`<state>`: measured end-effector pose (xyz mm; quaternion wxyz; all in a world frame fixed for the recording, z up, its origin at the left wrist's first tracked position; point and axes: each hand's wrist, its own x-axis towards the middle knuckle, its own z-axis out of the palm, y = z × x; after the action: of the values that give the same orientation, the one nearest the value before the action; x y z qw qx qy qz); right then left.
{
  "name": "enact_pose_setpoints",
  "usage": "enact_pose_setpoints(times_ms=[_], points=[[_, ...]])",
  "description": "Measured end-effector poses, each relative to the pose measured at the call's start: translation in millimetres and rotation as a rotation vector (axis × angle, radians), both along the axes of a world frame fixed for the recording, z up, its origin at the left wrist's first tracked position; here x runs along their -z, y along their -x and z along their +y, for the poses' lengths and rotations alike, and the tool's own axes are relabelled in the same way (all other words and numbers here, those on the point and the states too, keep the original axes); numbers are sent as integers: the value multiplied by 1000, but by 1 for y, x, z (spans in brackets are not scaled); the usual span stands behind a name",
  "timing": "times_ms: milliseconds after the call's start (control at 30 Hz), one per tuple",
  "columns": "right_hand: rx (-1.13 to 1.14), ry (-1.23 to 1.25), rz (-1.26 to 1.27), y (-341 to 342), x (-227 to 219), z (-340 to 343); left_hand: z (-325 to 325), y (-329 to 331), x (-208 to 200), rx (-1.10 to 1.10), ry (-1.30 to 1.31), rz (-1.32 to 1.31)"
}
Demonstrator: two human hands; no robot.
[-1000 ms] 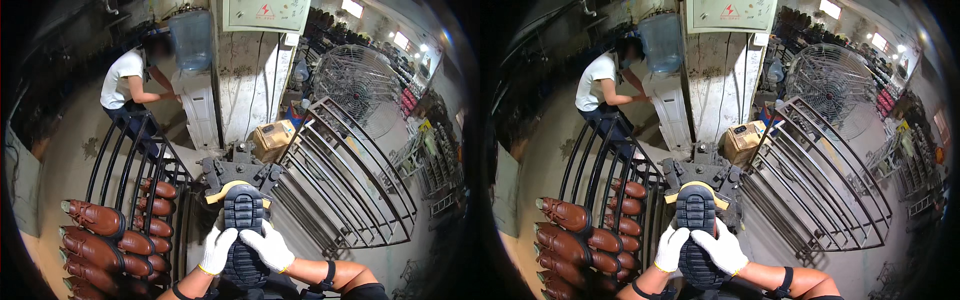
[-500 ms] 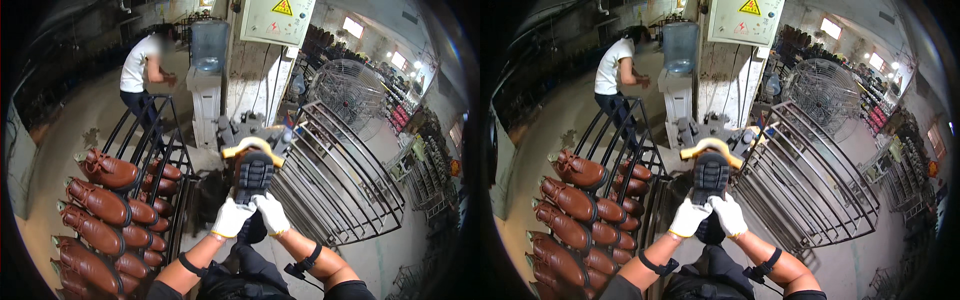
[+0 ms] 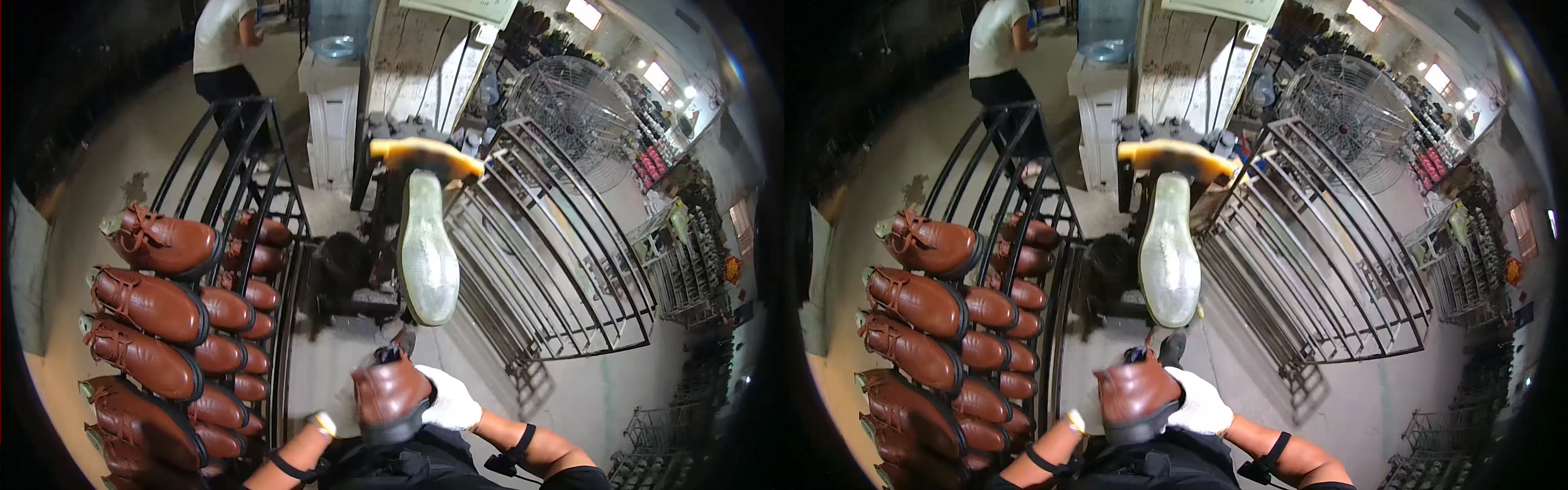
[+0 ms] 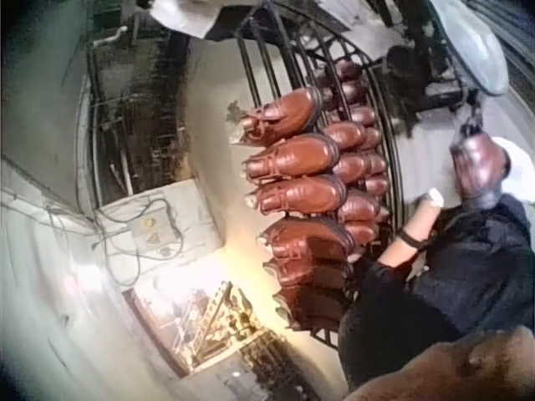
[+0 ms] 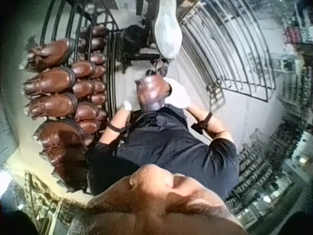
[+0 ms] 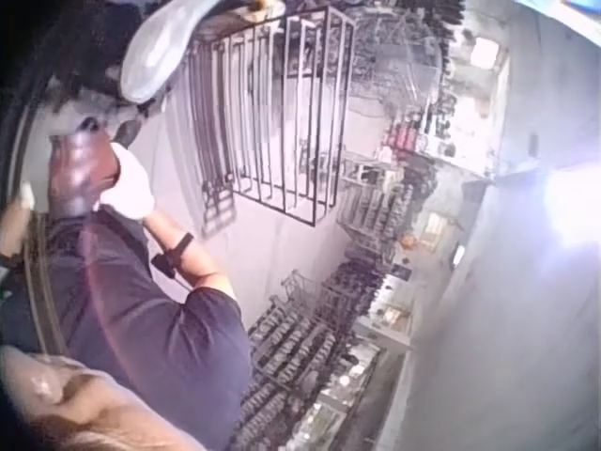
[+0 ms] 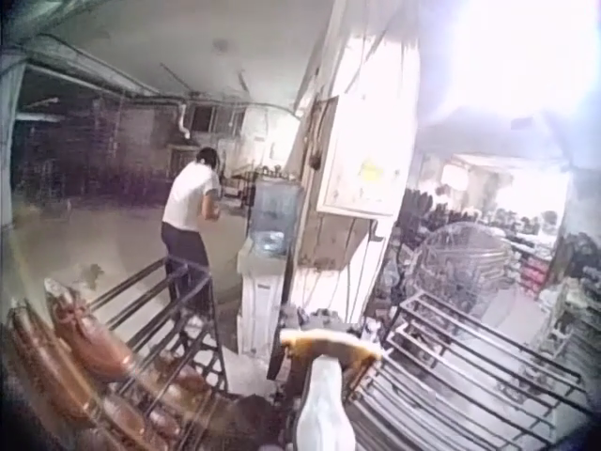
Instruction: The recorder is seen placing shoes on a machine that applies the soles to them.
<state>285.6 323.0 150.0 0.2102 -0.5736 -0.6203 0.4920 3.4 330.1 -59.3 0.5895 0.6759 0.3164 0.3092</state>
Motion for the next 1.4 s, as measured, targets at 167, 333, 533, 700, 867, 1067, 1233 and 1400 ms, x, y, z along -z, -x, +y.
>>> enact_pose_setpoints(times_ms=[167,333,533,700,867,1067,1233,1400], points=[[-70,598,440,-8,10,39,54,33,-216,-219,294,194],[-240,338,676,18,1,69,44,2,-257,-353,91,403],[-134,-240,333,17,46,48,4,-25,-184,-638,786,-200],[-242,-153,285,-3,38,75,32,-68,-208,-943,727,-335],[-128,169,803,-12,21,94,62,-54,-308,-323,-169,456],[-283,429,688,-17,57,99,28,-20,-304,-611,-678,1029],[81,229,216,-114,120,120,147,13,-412,-1186,-616,1040],[584,-449,229,-107,-18,173,339,106,-463,-1474,-474,1220]])
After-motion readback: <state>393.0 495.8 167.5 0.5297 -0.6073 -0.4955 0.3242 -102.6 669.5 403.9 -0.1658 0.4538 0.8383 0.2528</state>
